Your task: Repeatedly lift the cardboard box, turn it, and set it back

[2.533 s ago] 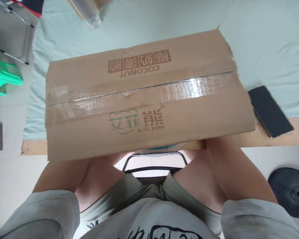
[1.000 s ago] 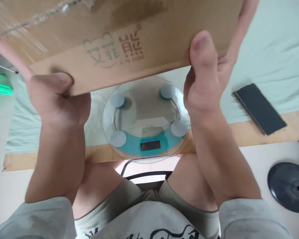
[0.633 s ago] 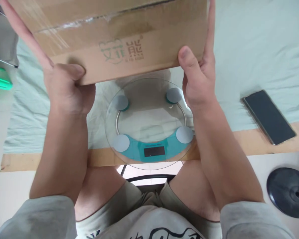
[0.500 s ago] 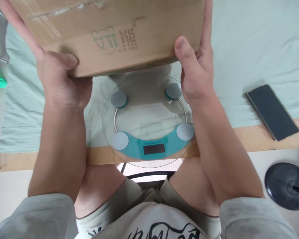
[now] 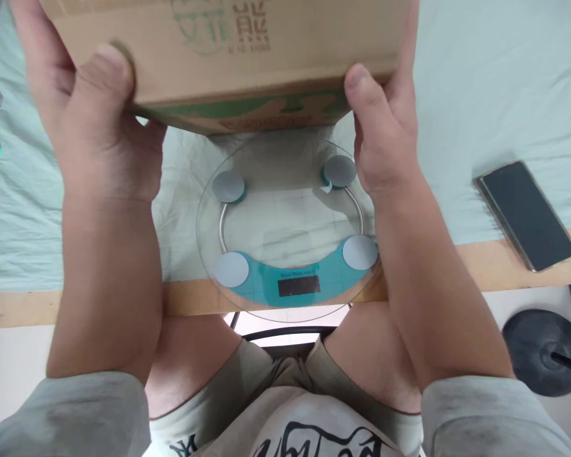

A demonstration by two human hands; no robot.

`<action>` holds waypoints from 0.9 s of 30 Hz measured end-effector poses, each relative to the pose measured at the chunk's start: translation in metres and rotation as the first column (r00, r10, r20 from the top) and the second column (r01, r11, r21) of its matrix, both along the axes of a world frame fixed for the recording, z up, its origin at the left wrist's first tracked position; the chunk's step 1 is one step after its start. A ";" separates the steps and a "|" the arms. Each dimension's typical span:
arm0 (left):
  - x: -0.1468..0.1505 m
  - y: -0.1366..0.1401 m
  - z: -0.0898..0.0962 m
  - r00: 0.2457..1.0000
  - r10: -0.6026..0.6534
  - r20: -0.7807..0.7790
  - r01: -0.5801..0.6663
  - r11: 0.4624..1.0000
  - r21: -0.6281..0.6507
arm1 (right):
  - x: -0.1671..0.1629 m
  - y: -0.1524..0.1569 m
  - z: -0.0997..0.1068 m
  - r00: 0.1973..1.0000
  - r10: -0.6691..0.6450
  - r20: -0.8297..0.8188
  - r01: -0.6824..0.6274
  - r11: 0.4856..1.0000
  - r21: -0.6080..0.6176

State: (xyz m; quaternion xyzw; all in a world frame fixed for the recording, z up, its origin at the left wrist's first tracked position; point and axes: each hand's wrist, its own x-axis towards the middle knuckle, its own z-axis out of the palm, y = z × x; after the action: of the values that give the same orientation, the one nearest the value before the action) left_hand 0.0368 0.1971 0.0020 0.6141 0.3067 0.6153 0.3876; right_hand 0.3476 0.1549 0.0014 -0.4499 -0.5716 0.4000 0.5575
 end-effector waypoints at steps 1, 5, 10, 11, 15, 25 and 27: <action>-0.002 0.003 -0.004 1.000 0.007 -0.001 -0.007 0.999 -0.033 | -0.001 0.002 -0.001 0.999 0.003 -0.032 -0.002 1.000 0.019; -0.001 -0.004 -0.012 0.996 0.069 0.063 -0.045 0.945 -0.324 | 0.003 0.014 -0.015 0.993 0.026 -0.112 -0.024 1.000 0.016; 0.011 -0.025 -0.012 0.993 0.016 0.115 0.021 0.949 -0.314 | 0.019 0.040 -0.044 0.987 0.116 -0.113 -0.113 0.993 0.029; 0.012 -0.025 -0.012 0.993 0.005 0.115 0.029 0.955 -0.294 | 0.020 0.045 -0.048 0.989 0.106 -0.104 -0.102 0.994 0.041; 0.011 -0.017 -0.016 0.997 -0.011 0.083 0.031 0.968 -0.250 | 0.013 0.051 -0.052 0.987 0.069 -0.142 -0.048 0.988 0.146; 0.011 -0.011 -0.025 0.999 -0.038 0.039 0.048 0.956 -0.288 | 0.010 0.032 -0.032 0.982 0.136 -0.132 -0.133 0.991 0.028; 0.010 -0.015 -0.021 1.000 0.000 0.027 0.009 0.946 -0.325 | 0.015 0.037 -0.036 0.982 0.131 -0.134 -0.129 0.991 0.020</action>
State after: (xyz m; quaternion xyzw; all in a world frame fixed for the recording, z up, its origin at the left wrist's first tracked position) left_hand 0.0470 0.1818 -0.0190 0.5345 0.3973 0.5634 0.4890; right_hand 0.3628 0.1918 -0.0350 -0.3803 -0.5631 0.4618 0.5701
